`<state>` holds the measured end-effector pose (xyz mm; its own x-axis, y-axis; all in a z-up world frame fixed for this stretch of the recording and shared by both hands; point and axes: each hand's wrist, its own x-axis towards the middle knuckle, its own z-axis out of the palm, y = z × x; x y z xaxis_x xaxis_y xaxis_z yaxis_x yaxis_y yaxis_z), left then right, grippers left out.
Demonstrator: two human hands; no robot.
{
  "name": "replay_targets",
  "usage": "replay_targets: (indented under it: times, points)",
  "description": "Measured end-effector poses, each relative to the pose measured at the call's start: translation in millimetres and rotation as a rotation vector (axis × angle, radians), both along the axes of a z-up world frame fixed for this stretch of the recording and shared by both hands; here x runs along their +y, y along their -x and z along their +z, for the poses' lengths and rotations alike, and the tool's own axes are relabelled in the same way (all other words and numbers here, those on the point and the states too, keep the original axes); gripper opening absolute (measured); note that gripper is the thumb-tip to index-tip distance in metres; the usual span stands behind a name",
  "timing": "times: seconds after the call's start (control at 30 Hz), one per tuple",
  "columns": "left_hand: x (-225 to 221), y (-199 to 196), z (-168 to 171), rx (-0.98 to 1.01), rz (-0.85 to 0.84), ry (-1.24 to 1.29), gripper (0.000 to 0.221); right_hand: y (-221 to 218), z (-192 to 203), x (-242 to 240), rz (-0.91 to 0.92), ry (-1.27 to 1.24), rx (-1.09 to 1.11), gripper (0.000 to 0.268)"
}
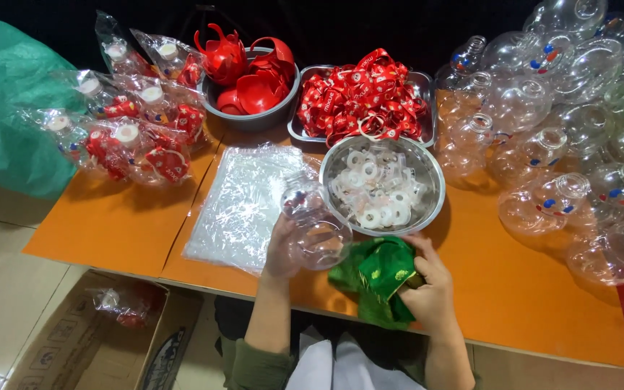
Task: Assembling decorative ribbons and rings onto plastic bottles
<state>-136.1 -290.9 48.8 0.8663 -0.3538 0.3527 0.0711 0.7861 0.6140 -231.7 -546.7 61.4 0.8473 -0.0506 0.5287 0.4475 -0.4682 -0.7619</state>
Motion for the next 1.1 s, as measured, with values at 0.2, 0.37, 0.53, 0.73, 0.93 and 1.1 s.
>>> replay_targets:
  times: [0.2,0.37,0.53,0.73,0.93,1.1]
  points:
    - [-26.6,6.9,-14.1,-0.124,0.292,-0.511,0.063,-17.0,-4.2,37.5,0.041,-0.232,0.305,0.04]
    - [-24.0,11.7,4.7,-0.135,0.411,-0.449,0.071,-20.8,23.8,68.8,0.053,0.117,0.171,0.054]
    - [-35.2,18.9,4.5,-0.091,0.572,-0.403,0.079,-9.3,9.4,96.1,0.004,0.266,0.014,0.065]
    - [-46.5,32.0,14.8,-0.18,0.594,-0.29,0.057,-13.6,24.6,91.9,-0.073,0.007,-0.124,0.037]
    - [-48.1,20.2,-30.6,-0.241,0.591,-0.343,0.075,-50.6,-31.2,56.6,-0.052,-0.299,0.032,0.021]
    - [-52.6,20.1,-29.8,-0.233,0.595,-0.271,0.067,-52.4,-10.2,57.1,0.005,-0.198,0.102,0.023]
